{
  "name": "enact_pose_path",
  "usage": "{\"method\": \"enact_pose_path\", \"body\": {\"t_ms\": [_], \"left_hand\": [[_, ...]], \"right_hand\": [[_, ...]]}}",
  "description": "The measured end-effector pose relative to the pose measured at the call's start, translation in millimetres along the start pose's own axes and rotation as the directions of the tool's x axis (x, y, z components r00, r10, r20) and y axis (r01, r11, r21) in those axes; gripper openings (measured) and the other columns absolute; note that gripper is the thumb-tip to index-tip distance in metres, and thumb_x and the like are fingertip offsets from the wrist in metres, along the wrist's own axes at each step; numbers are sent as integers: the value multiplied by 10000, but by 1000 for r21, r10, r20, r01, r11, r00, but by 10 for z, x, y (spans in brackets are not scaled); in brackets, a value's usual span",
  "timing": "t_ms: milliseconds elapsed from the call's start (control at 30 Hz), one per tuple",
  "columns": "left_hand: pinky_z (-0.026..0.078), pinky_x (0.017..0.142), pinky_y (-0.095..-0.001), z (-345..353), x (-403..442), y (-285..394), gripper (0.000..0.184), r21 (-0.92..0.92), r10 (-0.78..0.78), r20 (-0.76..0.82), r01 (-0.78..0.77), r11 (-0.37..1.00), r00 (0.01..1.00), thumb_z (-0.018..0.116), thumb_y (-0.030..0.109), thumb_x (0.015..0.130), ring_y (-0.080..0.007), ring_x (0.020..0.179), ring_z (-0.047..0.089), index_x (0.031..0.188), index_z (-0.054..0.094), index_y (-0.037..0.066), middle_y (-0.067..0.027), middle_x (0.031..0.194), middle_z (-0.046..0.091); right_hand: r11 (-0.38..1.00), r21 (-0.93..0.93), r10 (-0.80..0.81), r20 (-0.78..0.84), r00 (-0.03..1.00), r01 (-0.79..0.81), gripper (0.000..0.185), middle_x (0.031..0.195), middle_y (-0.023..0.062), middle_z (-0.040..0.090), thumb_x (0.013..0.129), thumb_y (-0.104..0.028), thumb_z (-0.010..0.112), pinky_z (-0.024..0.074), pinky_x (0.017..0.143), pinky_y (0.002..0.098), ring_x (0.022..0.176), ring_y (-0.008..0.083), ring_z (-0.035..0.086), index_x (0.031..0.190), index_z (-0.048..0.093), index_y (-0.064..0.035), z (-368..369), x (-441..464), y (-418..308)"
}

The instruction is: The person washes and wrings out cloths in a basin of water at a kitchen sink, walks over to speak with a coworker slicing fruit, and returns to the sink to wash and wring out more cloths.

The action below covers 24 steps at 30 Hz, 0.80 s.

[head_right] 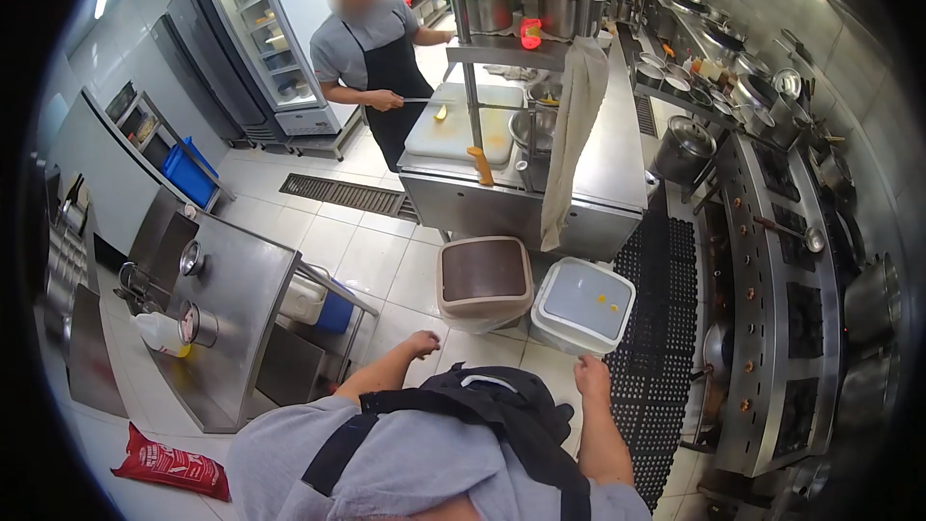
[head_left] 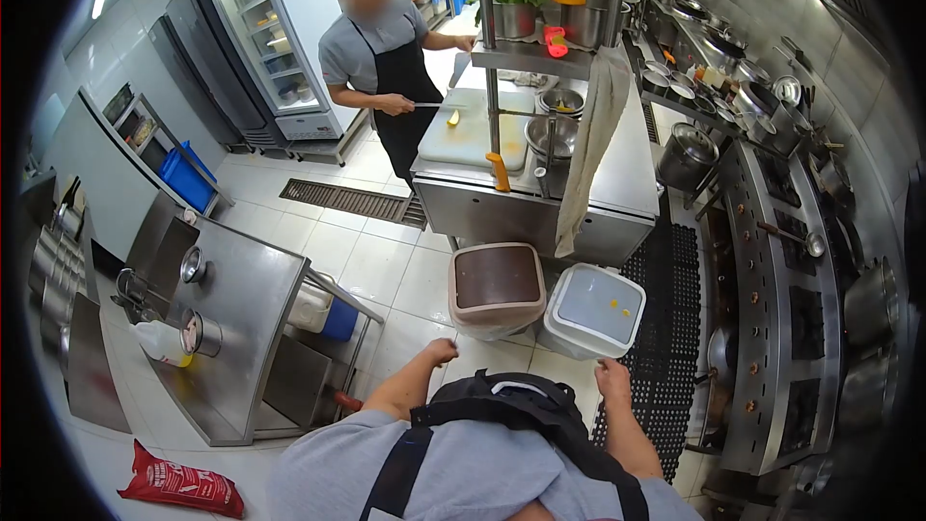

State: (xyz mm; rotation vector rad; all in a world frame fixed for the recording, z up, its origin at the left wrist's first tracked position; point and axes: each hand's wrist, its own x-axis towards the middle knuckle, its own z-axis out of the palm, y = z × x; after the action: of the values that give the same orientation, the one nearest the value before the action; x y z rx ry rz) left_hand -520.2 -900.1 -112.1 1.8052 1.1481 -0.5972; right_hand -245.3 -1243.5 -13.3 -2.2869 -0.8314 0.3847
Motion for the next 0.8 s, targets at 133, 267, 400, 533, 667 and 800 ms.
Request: {"method": "enact_pose_path", "body": {"t_ms": [133, 267, 400, 533, 667, 800], "left_hand": [[525, 603, -424, 263, 152, -1103, 293, 417, -79, 191, -8, 909, 978, 565, 263, 722, -274, 706, 641, 920, 656, 67, -155, 921, 641], [520, 641, -386, 458, -144, -1685, 317, 487, -137, 253, -4, 873, 958, 562, 288, 741, -247, 745, 649, 959, 662, 80, -136, 943, 646], [520, 681, -380, 637, 23, -1915, 345, 630, -41, 448, -283, 723, 893, 571, 275, 751, -241, 801, 646, 1044, 632, 102, -105, 972, 648], [534, 705, -402, 491, 244, -1498, 293, 503, 42, 362, -233, 832, 931, 577, 264, 729, -271, 777, 637, 967, 651, 111, -114, 913, 644], [541, 571, -393, 265, 139, -283, 262, 105, -81, 161, 64, 992, 984, 617, 219, 716, -235, 684, 599, 940, 613, 82, -91, 829, 609], [554, 574, -382, 219, 136, 305, 333, -21, 65, 66, -64, 998, 996, 593, 217, 729, -251, 717, 625, 1033, 616, 83, -123, 874, 630]], "right_hand": [[912, -345, 266, 83, 960, -222, 185, 840, 190, 631, 699, -152, 551, 475, 775, 419, 799, 351, 608, 798, 654, -34, 52, -755, 869], [847, -424, 379, 57, 924, -321, 164, 787, 186, 626, 677, -148, 568, 457, 757, 429, 767, 341, 602, 634, 617, 3, -33, -1705, 1289], [854, -412, 383, 86, 920, -317, 156, 718, 158, 605, 673, -156, 580, 448, 683, 428, 717, 324, 586, 579, 592, -33, -160, -2183, 1215], [892, -442, 158, 105, 982, -96, 129, 703, 145, 591, 682, -161, 573, 443, 664, 416, 737, 325, 573, 621, 596, -50, -5, -1919, 1033], [879, -352, 354, 30, 935, -322, 180, 834, 182, 629, 722, -164, 559, 477, 750, 415, 820, 341, 601, 818, 652, -44, 126, -1178, 743], [965, -189, 184, -24, 983, -185, 248, 865, 189, 630, 729, -177, 575, 474, 762, 421, 834, 347, 600, 922, 641, -37, -71, -654, 246]]}}
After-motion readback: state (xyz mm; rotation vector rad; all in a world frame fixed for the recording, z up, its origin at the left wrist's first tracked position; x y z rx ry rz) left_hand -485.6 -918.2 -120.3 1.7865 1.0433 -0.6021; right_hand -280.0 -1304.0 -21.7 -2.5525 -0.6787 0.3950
